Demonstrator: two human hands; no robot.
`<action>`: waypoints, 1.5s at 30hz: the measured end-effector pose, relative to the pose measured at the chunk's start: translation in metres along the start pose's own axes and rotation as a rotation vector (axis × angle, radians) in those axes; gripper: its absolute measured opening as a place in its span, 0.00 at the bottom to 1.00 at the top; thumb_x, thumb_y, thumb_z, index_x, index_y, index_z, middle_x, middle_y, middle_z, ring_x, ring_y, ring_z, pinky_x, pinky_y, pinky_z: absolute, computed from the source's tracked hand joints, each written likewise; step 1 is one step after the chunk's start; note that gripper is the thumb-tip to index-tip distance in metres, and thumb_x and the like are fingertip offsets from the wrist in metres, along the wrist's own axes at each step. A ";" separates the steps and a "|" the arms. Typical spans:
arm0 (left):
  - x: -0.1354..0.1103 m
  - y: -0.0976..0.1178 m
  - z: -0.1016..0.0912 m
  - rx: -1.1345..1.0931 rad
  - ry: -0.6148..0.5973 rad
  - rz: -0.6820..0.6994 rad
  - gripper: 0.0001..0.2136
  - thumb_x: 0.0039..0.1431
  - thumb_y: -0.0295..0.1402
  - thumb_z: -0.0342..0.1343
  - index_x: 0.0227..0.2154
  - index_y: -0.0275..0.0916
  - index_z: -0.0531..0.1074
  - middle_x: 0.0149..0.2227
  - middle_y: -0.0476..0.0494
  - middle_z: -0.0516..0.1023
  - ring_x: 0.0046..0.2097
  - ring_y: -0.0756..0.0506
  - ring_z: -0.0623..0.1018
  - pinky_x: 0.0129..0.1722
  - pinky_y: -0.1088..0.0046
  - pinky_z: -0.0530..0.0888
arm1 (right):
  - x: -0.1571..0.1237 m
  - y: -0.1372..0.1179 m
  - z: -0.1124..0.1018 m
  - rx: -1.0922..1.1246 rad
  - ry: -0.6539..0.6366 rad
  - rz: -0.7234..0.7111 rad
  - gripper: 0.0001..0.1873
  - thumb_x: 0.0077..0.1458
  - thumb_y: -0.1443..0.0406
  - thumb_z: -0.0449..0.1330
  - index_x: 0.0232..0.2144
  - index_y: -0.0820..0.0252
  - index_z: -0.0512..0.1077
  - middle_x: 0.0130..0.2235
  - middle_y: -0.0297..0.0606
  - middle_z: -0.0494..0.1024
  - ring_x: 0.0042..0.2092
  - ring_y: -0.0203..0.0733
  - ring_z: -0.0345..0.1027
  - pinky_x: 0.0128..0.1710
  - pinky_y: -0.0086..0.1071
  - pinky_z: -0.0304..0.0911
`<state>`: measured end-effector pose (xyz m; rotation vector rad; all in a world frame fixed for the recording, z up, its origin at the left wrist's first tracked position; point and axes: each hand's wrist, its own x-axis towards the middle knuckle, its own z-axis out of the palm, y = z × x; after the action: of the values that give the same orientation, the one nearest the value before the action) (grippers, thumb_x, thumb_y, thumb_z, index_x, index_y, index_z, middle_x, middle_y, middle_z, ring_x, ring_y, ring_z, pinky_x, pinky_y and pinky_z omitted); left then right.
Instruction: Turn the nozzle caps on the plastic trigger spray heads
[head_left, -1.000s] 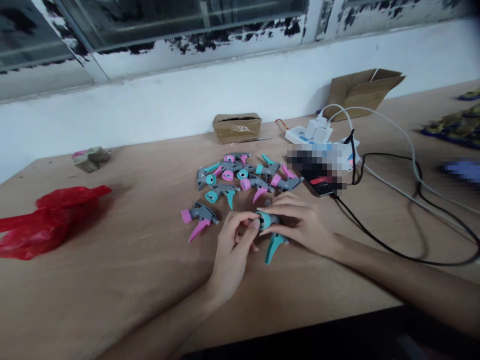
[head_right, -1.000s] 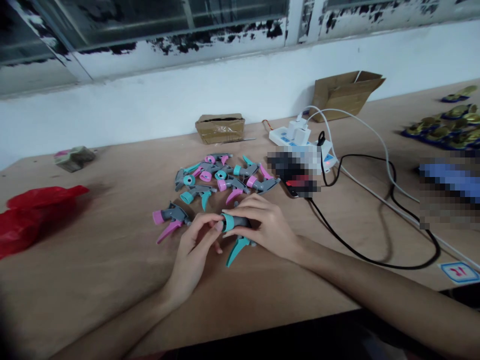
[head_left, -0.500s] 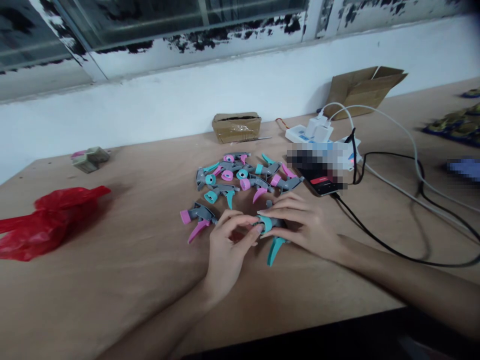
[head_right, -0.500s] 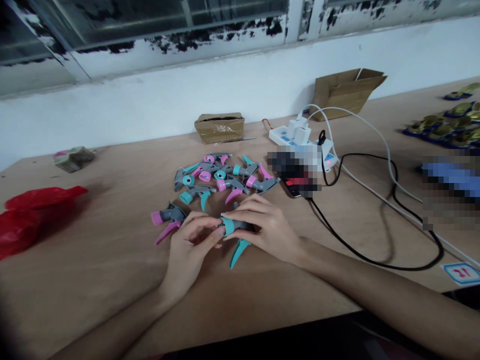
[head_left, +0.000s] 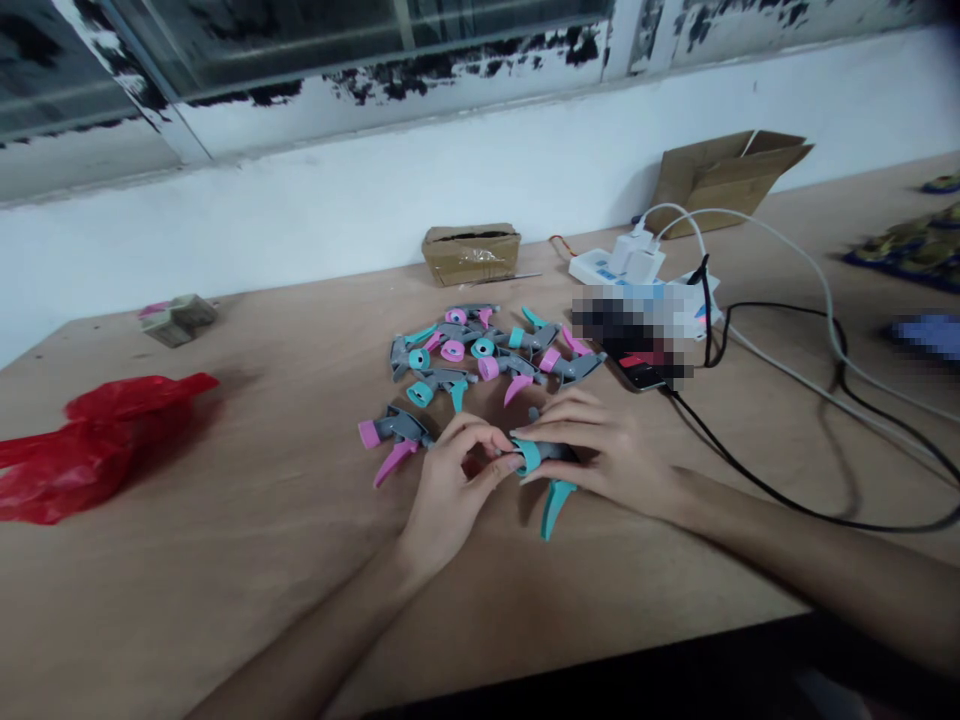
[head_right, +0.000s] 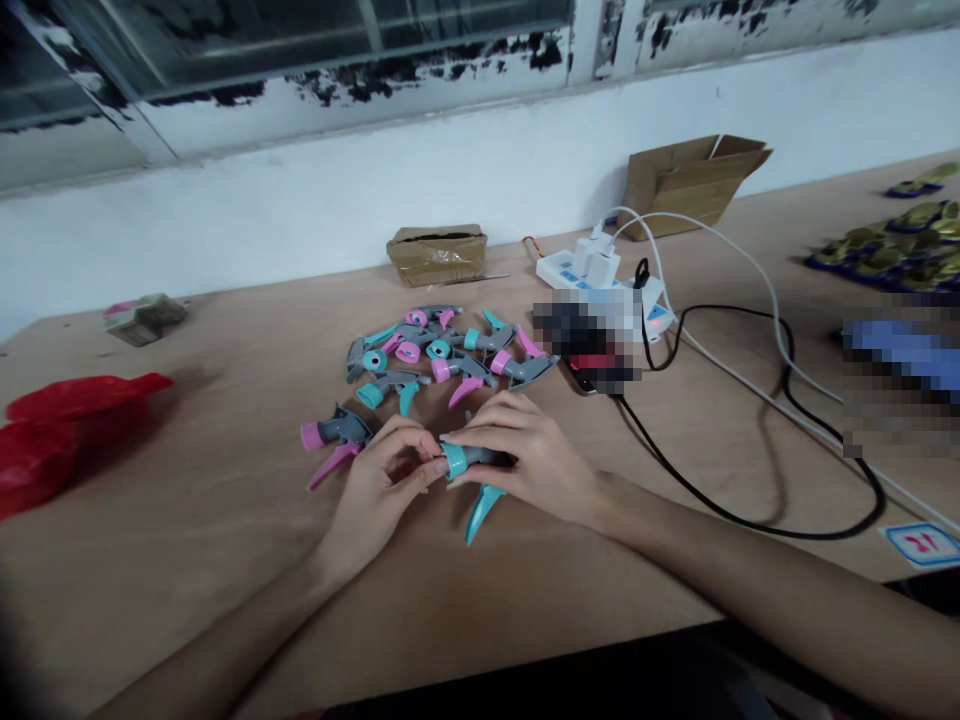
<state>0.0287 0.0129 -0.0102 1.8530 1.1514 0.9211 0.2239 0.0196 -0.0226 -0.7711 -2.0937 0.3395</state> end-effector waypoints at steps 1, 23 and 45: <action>0.001 0.000 -0.001 0.015 -0.016 0.007 0.04 0.55 0.34 0.55 0.29 0.38 0.70 0.33 0.48 0.66 0.34 0.50 0.70 0.29 0.76 0.68 | 0.000 0.000 0.000 -0.003 -0.003 0.006 0.17 0.50 0.63 0.61 0.44 0.57 0.71 0.37 0.38 0.76 0.42 0.41 0.65 0.42 0.40 0.64; -0.005 0.006 -0.003 0.168 0.265 0.122 0.03 0.60 0.31 0.48 0.31 0.40 0.64 0.35 0.48 0.64 0.33 0.50 0.68 0.30 0.75 0.67 | 0.007 -0.001 -0.010 -0.154 0.078 0.109 0.15 0.48 0.60 0.62 0.40 0.57 0.72 0.33 0.38 0.75 0.39 0.42 0.66 0.38 0.39 0.64; -0.007 0.006 -0.002 0.290 0.115 0.252 0.03 0.55 0.30 0.56 0.28 0.41 0.74 0.32 0.48 0.70 0.32 0.50 0.72 0.32 0.74 0.70 | 0.003 0.003 0.001 0.125 0.064 0.147 0.15 0.45 0.60 0.65 0.38 0.58 0.73 0.35 0.38 0.77 0.38 0.39 0.69 0.39 0.36 0.65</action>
<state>0.0271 0.0052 -0.0053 2.2435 1.1888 1.0569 0.2230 0.0239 -0.0234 -0.8516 -1.9412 0.5145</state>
